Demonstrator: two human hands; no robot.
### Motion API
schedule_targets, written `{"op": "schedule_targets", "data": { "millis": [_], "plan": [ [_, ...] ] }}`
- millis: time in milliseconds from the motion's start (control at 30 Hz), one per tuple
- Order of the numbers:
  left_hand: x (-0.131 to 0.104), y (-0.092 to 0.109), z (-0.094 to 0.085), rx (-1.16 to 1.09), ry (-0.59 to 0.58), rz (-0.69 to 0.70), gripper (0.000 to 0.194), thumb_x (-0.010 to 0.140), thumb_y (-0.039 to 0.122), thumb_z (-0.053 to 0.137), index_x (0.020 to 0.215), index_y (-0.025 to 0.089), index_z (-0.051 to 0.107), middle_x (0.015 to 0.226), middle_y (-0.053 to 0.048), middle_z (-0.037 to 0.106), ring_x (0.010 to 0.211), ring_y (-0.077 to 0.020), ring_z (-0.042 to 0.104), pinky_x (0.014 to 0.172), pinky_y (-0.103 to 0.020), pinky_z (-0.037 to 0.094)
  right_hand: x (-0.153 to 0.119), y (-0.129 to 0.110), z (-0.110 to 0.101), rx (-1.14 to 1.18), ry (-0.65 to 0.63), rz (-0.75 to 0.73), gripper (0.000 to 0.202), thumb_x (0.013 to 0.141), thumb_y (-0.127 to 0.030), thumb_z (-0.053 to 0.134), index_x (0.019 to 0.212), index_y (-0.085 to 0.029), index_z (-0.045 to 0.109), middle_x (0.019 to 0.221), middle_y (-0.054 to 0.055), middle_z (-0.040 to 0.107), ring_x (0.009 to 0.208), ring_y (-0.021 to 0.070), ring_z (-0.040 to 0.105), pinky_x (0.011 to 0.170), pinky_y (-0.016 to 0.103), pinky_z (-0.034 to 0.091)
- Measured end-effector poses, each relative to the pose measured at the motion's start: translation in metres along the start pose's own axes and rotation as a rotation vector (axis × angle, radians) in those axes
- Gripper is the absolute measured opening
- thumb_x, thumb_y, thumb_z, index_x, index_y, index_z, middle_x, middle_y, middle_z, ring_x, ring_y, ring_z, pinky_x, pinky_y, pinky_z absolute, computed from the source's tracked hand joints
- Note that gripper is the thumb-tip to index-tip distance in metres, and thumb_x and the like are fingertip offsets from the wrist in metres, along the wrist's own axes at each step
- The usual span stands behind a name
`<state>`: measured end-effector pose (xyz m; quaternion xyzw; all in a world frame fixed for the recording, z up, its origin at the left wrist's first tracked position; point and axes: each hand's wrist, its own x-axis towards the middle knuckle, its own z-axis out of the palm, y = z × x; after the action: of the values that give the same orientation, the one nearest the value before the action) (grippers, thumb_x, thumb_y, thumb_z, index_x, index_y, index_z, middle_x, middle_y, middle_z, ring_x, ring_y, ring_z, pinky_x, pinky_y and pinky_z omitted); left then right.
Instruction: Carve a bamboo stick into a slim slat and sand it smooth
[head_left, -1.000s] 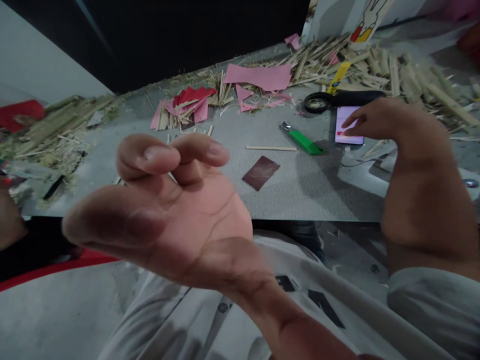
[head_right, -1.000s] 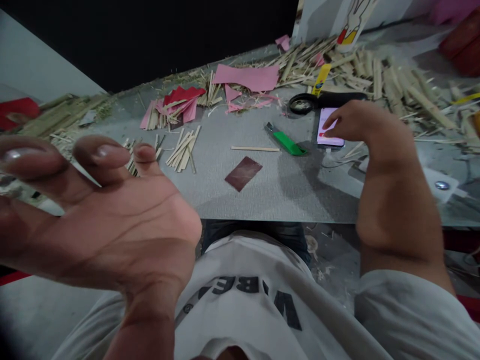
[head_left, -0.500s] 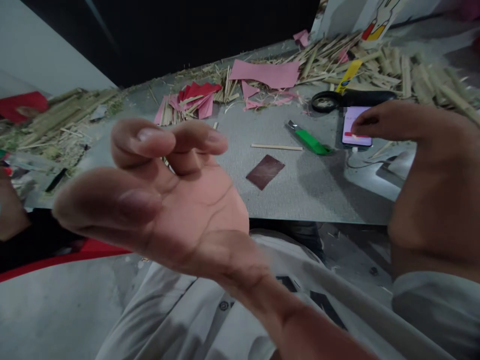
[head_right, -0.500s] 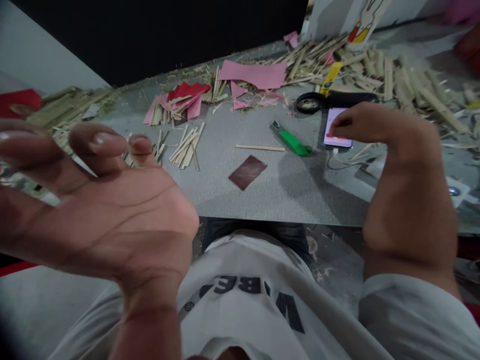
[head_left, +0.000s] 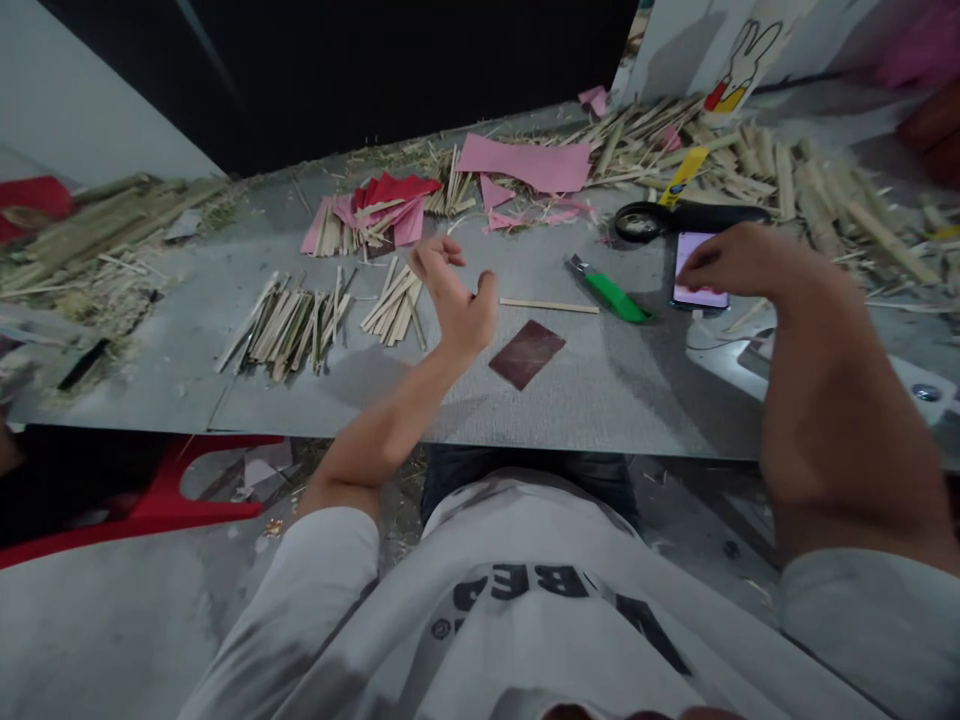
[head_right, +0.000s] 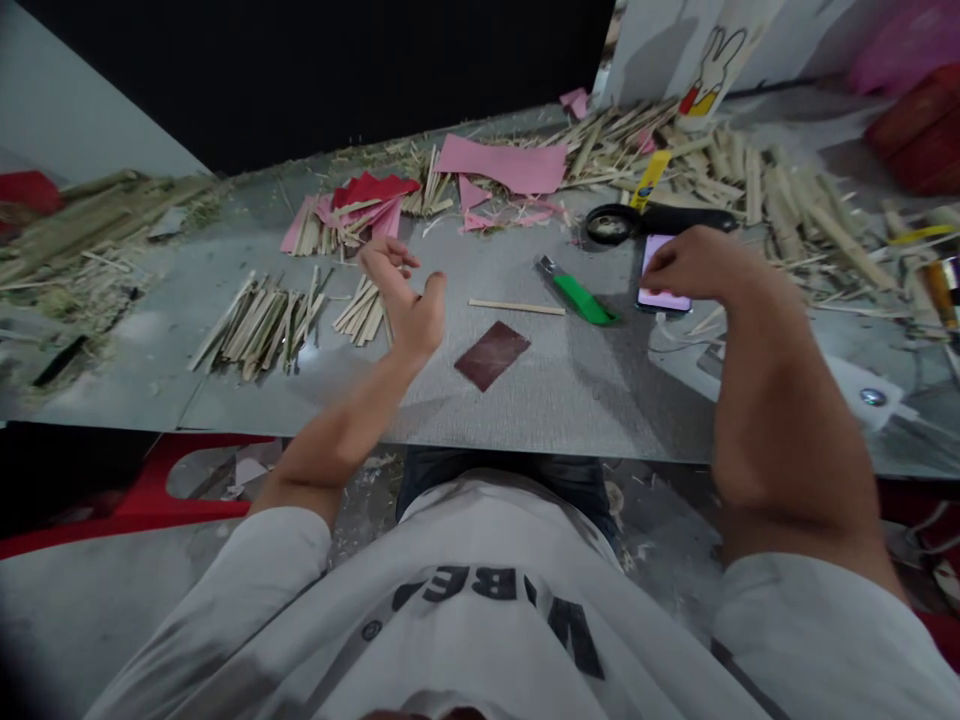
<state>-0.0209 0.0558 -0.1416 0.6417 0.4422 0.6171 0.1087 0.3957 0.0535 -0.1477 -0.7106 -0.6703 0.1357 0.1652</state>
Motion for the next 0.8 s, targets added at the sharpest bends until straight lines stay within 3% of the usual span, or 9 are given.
{"op": "schedule_targets", "data": {
  "millis": [67, 100, 167, 233, 333, 400, 533, 667, 800],
  "plan": [
    [-0.004, -0.02, 0.012, 0.043, -0.079, -0.003, 0.04, 0.094, 0.023, 0.075, 0.11, 0.03, 0.039, 0.126, -0.009, 0.052, 0.116, -0.0261, 0.059, 0.107, -0.051, 0.054, -0.003, -0.037, 0.006, 0.218, -0.163, 0.101, 0.014, 0.102, -0.015, 0.083, 0.101, -0.003, 0.088, 0.095, 0.018, 0.085, 0.074, 0.0146, 0.072, 0.078, 0.037, 0.052],
    [-0.005, -0.026, 0.015, 0.068, -0.121, -0.006, 0.04, 0.092, 0.018, 0.074, 0.109, 0.03, 0.039, 0.126, -0.009, 0.053, 0.114, -0.0259, 0.059, 0.106, -0.051, 0.054, -0.002, -0.056, 0.011, 0.429, -0.068, 0.108, 0.018, 0.104, -0.009, 0.078, 0.118, -0.001, 0.086, 0.11, 0.023, 0.086, 0.08, 0.0157, 0.076, 0.08, 0.036, 0.055],
    [-0.005, -0.032, 0.018, 0.15, -0.194, -0.049, 0.038, 0.09, 0.013, 0.071, 0.11, 0.03, 0.043, 0.129, -0.009, 0.054, 0.109, -0.0243, 0.06, 0.106, -0.05, 0.054, 0.001, -0.088, 0.024, 0.783, 0.124, 0.084, 0.056, 0.103, 0.001, 0.07, 0.158, -0.005, 0.067, 0.153, 0.029, 0.073, 0.108, 0.0187, 0.082, 0.092, 0.035, 0.061],
    [-0.002, -0.032, 0.015, 0.244, -0.336, -0.105, 0.033, 0.09, 0.011, 0.067, 0.112, 0.028, 0.05, 0.132, -0.009, 0.058, 0.104, -0.022, 0.062, 0.106, -0.05, 0.055, 0.004, -0.109, 0.036, 0.812, 0.226, 0.055, 0.078, 0.095, 0.008, 0.069, 0.17, -0.008, 0.054, 0.173, 0.028, 0.058, 0.126, 0.0198, 0.079, 0.1, 0.034, 0.062],
    [0.009, -0.029, 0.007, 0.284, -0.721, -0.097, 0.024, 0.092, 0.014, 0.063, 0.113, 0.025, 0.062, 0.129, -0.009, 0.069, 0.107, -0.022, 0.067, 0.11, -0.049, 0.053, -0.004, -0.119, 0.05, 0.387, 0.259, -0.126, 0.05, 0.1, -0.004, 0.069, 0.15, -0.009, 0.071, 0.151, 0.024, 0.075, 0.127, 0.0271, 0.076, 0.109, 0.04, 0.061],
    [0.017, -0.026, -0.001, 0.227, -0.981, -0.031, 0.02, 0.095, 0.02, 0.064, 0.115, 0.024, 0.069, 0.127, -0.01, 0.074, 0.115, -0.0249, 0.069, 0.115, -0.051, 0.052, -0.015, -0.121, 0.059, 0.087, 0.176, -0.261, 0.03, 0.106, -0.013, 0.065, 0.132, -0.014, 0.08, 0.135, 0.021, 0.081, 0.123, 0.0328, 0.074, 0.113, 0.047, 0.057],
    [0.024, -0.015, -0.016, 0.2, -1.338, 0.079, 0.043, 0.092, 0.032, 0.079, 0.134, 0.032, 0.078, 0.144, -0.011, 0.066, 0.14, -0.033, 0.063, 0.127, -0.061, 0.043, -0.031, -0.137, 0.078, -0.039, -0.016, -0.388, 0.023, 0.11, -0.023, 0.068, 0.128, -0.015, 0.08, 0.133, 0.02, 0.082, 0.12, 0.0355, 0.072, 0.107, 0.045, 0.055],
    [0.014, -0.003, -0.022, 0.368, -1.379, 0.134, 0.053, 0.087, 0.03, 0.088, 0.139, 0.04, 0.082, 0.151, -0.011, 0.052, 0.154, -0.038, 0.049, 0.134, -0.064, 0.034, -0.03, -0.152, 0.086, -0.18, -0.127, -0.351, 0.021, 0.111, -0.017, 0.062, 0.123, -0.016, 0.079, 0.127, 0.02, 0.082, 0.113, 0.0315, 0.071, 0.1, 0.04, 0.053],
    [0.005, 0.001, -0.017, 0.464, -1.353, 0.145, 0.049, 0.088, 0.041, 0.091, 0.136, 0.034, 0.082, 0.147, -0.012, 0.05, 0.151, -0.0374, 0.049, 0.132, -0.06, 0.036, -0.028, -0.144, 0.073, -0.202, -0.138, -0.281, 0.023, 0.107, -0.017, 0.061, 0.118, -0.016, 0.081, 0.13, 0.021, 0.081, 0.108, 0.0324, 0.074, 0.092, 0.04, 0.055]
  ]
}}
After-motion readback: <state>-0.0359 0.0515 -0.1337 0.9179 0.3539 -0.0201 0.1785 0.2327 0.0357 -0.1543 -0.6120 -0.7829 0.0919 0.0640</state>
